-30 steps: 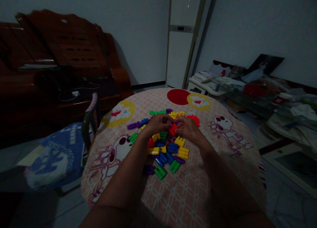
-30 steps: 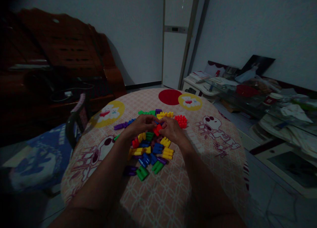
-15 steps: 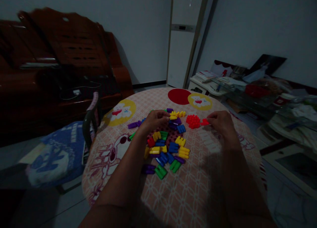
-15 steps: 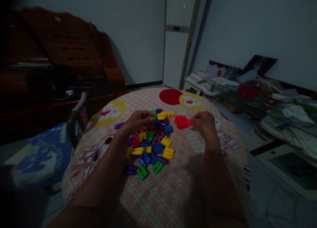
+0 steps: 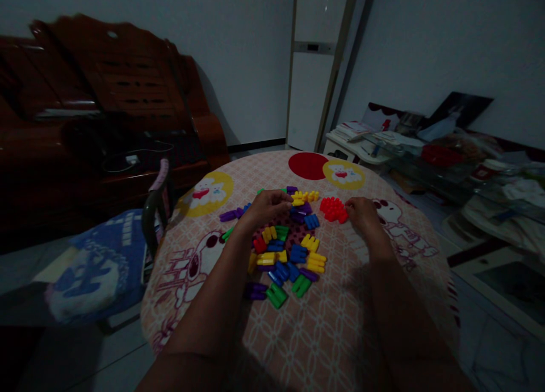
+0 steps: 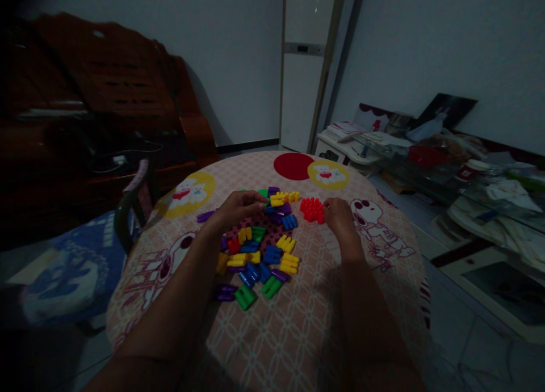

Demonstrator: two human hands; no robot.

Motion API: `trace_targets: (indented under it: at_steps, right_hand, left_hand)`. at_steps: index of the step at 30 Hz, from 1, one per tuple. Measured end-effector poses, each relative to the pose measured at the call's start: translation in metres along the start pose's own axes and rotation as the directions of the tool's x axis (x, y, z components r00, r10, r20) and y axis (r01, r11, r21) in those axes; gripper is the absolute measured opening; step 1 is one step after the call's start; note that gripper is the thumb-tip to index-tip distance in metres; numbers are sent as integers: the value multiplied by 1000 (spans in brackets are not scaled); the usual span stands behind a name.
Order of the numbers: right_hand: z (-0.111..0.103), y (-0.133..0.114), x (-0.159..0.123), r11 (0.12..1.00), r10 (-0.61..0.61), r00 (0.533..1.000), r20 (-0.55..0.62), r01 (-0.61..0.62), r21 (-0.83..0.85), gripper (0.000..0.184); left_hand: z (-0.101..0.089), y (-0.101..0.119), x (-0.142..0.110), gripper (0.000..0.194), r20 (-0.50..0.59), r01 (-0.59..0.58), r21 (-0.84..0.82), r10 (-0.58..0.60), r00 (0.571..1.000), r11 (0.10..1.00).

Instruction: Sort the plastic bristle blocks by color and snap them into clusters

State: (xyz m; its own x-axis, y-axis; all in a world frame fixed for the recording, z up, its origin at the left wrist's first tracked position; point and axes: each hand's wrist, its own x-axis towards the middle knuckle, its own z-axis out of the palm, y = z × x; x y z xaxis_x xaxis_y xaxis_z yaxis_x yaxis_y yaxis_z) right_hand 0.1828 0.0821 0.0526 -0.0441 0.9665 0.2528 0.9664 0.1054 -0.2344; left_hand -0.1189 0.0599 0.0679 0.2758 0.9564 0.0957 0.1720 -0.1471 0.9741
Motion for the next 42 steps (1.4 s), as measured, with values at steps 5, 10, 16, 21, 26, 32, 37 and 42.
trace_targets:
  at_steps: [5, 10, 16, 21, 26, 32, 37, 42]
  right_hand:
    - [5, 3, 4, 998, 37, 999, -4, -36, 57, 36]
    - [4, 9, 6, 993, 101, 995, -17, -99, 64, 41]
    - [0, 7, 3, 984, 80, 995, -63, -69, 164, 38]
    - [-8, -5, 1, 992, 15, 991, -130, 2, 125, 34]
    - [-16, -19, -3, 987, -26, 986, -167, 52, 151, 31]
    - [-22, -28, -5, 966, -95, 978, -186, 136, 221, 29]
    - [-25, -33, -7, 961, -102, 976, -192, 146, 234, 28]
    - [-29, -34, -8, 948, -88, 973, -215, 148, 281, 27]
  left_hand:
    - [-3, -7, 3, 34, -13, -17, 60, 18, 1000, 998]
    - [-19, -14, 3, 34, -81, -29, 280, 53, 995, 960]
    - [-34, -7, -4, 25, -82, 54, 566, -9, 997, 823]
    - [-32, -11, -6, 25, 30, 91, 601, -136, 990, 794]
    - [-38, -16, -11, 29, 198, 109, 526, -246, 949, 844]
    - [-46, -16, -16, 44, 347, 108, 512, -320, 881, 852]
    - [-26, -24, -22, 68, 191, 99, 714, -329, 925, 693]
    - [-37, -32, -26, 61, 195, 88, 665, -286, 938, 741]
